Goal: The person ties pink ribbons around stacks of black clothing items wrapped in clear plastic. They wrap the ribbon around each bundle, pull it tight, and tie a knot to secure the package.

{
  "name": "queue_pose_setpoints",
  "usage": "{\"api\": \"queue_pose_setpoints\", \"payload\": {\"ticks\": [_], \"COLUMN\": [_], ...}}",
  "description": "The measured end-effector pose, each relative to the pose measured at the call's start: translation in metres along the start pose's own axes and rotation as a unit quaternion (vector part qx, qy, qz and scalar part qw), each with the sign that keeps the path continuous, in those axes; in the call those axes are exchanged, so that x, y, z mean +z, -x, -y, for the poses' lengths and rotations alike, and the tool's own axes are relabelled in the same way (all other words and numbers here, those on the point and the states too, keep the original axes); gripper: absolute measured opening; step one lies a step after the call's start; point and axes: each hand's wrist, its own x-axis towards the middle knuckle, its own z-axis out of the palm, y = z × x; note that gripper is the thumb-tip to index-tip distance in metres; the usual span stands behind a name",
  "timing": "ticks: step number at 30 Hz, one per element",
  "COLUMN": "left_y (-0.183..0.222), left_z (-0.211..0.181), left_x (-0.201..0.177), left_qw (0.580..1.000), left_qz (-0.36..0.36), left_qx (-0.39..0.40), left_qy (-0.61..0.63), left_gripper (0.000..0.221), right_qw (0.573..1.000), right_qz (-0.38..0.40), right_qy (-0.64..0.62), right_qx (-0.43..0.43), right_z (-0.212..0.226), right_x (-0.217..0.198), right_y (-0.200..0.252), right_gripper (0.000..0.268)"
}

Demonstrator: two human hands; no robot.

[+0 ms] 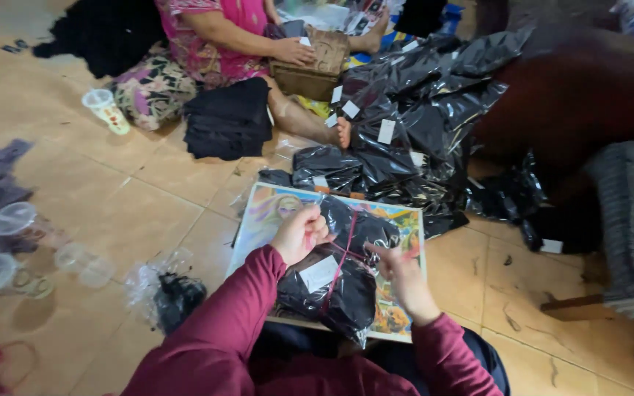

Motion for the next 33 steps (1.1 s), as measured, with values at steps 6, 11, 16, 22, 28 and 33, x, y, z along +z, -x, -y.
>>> {"api": "queue_pose_setpoints", "payload": {"ticks": [6,11,16,22,28,33], "left_y": [-0.035,-0.045,-0.035,-0.040,0.004,0.007], "left_z": [0.016,0.020,0.018,0.023,0.000,0.004], "left_x": [0.000,-0.016,-0.021,-0.044,-0.010,-0.004], "left_qw": [0.999,0.994,0.988,0.983,0.963,0.737], "left_qz": [-0.033,-0.099,-0.147,-0.171,-0.207,-0.027], "left_qx": [-0.027,-0.021,-0.044,-0.058,-0.007,0.109], "left_qy": [-0.030,-0.046,-0.022,-0.037,-0.173,-0.666], "left_gripper": [0.039,0.032,0.039,0.038,0.031,0.060], "right_qw": [0.805,0.883,0.945,0.964,0.982,0.975], "right_qz": [-0.042,0.096,0.145,0.129,0.154,0.166], "right_qy": [0.587,0.456,0.272,0.190,0.102,0.128], "right_qx": [-0.069,-0.050,-0.108,-0.131,-0.026,-0.078], "right_z": [-0.021,0.022,-0.022,-0.074,-0.068,-0.034], "right_x": [0.036,0.022,0.004,-0.009,-0.012,-0.017], "right_y": [-0.008,-0.027,-0.024,-0.013,-0.016,-0.030], "right_gripper": [0.036,0.038,0.038,0.044,0.047,0.033]}}
